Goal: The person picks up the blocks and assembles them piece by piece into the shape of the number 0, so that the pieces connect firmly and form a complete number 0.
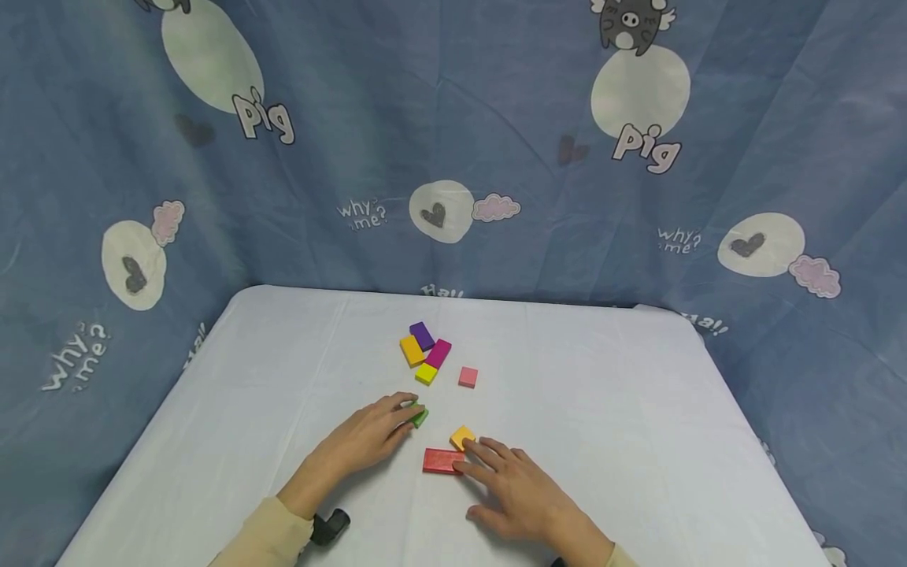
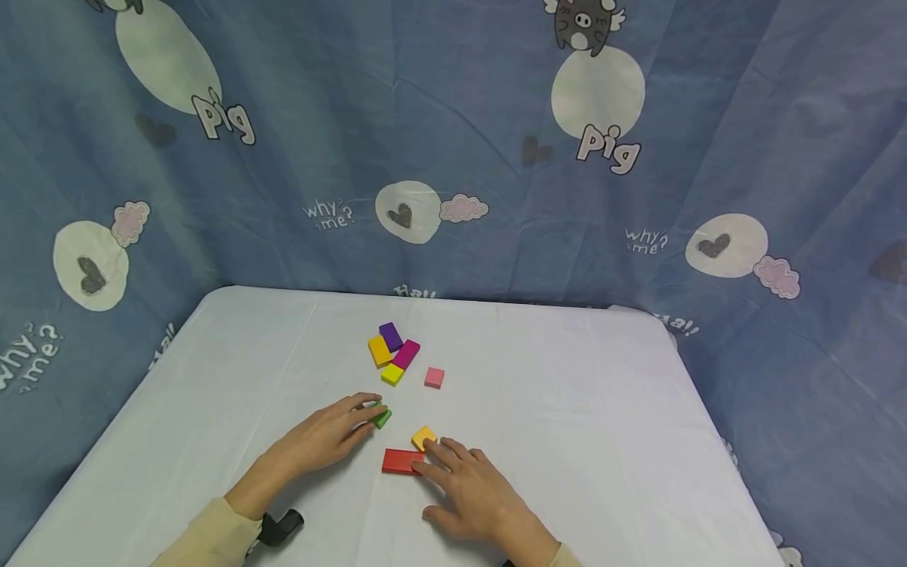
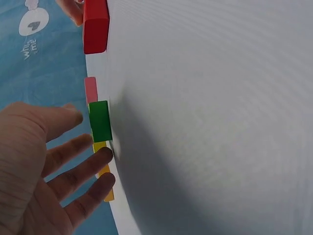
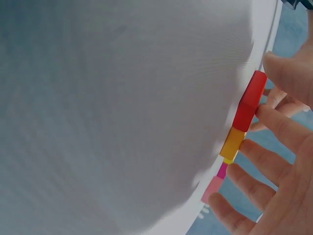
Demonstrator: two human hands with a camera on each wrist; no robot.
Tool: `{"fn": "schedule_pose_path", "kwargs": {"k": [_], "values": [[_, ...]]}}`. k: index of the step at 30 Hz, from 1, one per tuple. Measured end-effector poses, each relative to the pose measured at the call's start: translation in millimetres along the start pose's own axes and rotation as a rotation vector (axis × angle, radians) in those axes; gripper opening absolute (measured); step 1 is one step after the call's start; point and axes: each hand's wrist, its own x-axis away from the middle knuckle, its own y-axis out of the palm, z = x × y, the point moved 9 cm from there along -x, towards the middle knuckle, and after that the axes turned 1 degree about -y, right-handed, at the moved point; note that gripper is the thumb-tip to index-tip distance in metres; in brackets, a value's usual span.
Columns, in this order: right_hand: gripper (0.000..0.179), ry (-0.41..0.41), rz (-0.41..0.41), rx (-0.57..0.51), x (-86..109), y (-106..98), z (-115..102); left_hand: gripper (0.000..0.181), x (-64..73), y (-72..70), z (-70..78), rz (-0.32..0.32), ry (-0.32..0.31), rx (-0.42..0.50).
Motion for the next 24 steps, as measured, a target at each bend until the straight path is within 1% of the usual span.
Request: {"fn": "schedule_pose_path", "kwargs": {"k": [5,8,13,20,24], "values": [[0.061,-0.005,0.005,0.000,-0.1,-0.4,-0.1,0.031,-0.1,-0.7,1.7,0.007,0.024,-0.004],[0.061,-0.011,0.009,0.006,-0.1,-0.6,0.0,0.030,-0.2,-0.7,1.7,0.005,0.026,0.003],[0.061,-0.008,0.006,0.008,-1.0,0.1,0.6,0.033,-0.1,-0.1,0.7,-0.007,0.012,0.011],[0.061,-0.009,-0.006,0.009,-1.0,0.0,-0.2,0.036,-0.5,2.9,-3.4,-0.032,-0.029,0.005],[0.061,0.004,-0.022,-0.002,-1.5,0.2,1.2,0.036,-0.3,2.3,-5.3,-0.036,-0.037,0.010]]}}
